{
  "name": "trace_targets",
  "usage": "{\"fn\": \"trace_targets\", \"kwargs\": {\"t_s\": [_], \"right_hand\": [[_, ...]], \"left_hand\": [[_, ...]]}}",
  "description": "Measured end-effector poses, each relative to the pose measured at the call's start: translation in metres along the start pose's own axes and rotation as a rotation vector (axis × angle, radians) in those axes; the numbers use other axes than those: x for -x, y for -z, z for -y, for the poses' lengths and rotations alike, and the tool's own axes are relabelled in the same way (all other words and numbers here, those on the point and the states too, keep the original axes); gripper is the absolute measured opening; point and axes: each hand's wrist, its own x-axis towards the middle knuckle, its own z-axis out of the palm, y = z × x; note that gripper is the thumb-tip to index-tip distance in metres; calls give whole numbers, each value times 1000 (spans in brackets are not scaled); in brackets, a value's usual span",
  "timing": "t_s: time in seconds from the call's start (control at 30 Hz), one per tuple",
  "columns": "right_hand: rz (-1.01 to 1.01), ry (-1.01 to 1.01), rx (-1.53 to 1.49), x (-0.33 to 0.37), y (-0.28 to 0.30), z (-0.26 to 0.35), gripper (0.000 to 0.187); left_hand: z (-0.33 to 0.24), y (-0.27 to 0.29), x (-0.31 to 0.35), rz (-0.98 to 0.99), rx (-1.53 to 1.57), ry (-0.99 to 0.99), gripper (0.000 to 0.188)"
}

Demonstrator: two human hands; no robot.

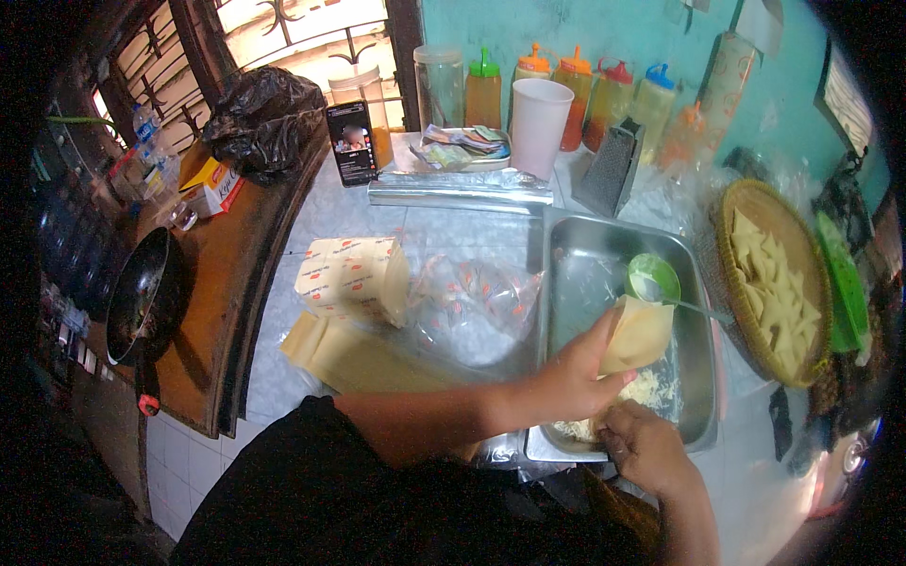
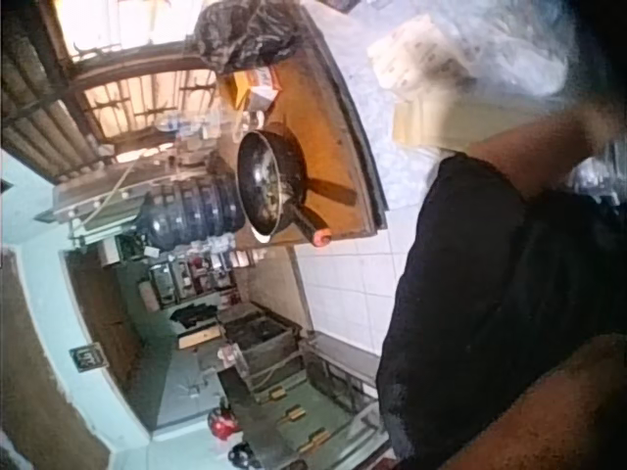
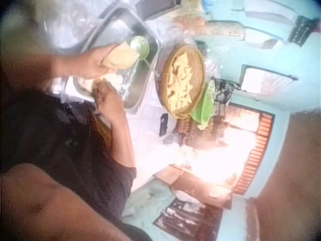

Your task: The person grates cheese into a tray, then folds square pastry sheets into cones, fills them with grated cheese, and seals the edges to form triangular samosas. The finished samosas are placed into a woven basket.

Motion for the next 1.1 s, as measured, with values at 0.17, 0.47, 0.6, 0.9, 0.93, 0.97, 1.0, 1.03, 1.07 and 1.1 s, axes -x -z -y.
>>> {"fn": "trace_targets", "kwargs": {"t_s": [0.17, 0.47, 0.6, 0.9, 0.93, 0.97, 1.0, 1.03, 1.07, 1.1], "right_hand": [[-9, -6, -9, 6, 0, 8, 15], [28, 81, -1, 1, 6, -1, 17], [23, -115, 140, 6, 18, -2, 17], [179, -152, -404, 16, 33, -40, 19], [154, -148, -331, 15, 31, -40, 17], [165, -108, -289, 11, 29, -41, 17], [175, -72, -247, 4, 27, -42, 17], [174, -57, -202, 2, 28, -42, 16], [157, -72, -248, 2, 29, -46, 15], [139, -80, -297, 4, 33, -48, 15]], "left_hand": [[-7, -2, 5, 10, -43, 19, 69], [-3, 0, 2, 20, -45, 36, 71], [-6, 3, 1, 42, 2, 60, 72], [0, -6, 1, 56, 69, -3, 70], [-2, -7, 2, 64, 84, -11, 69], [-3, -5, 5, 80, 102, 10, 67], [-6, -1, 9, 98, 121, 31, 66], [-10, 0, 11, 132, 157, 49, 64], [-13, -1, 13, 184, 127, 70, 63], [-19, -1, 13, 234, 89, 90, 62]]}}
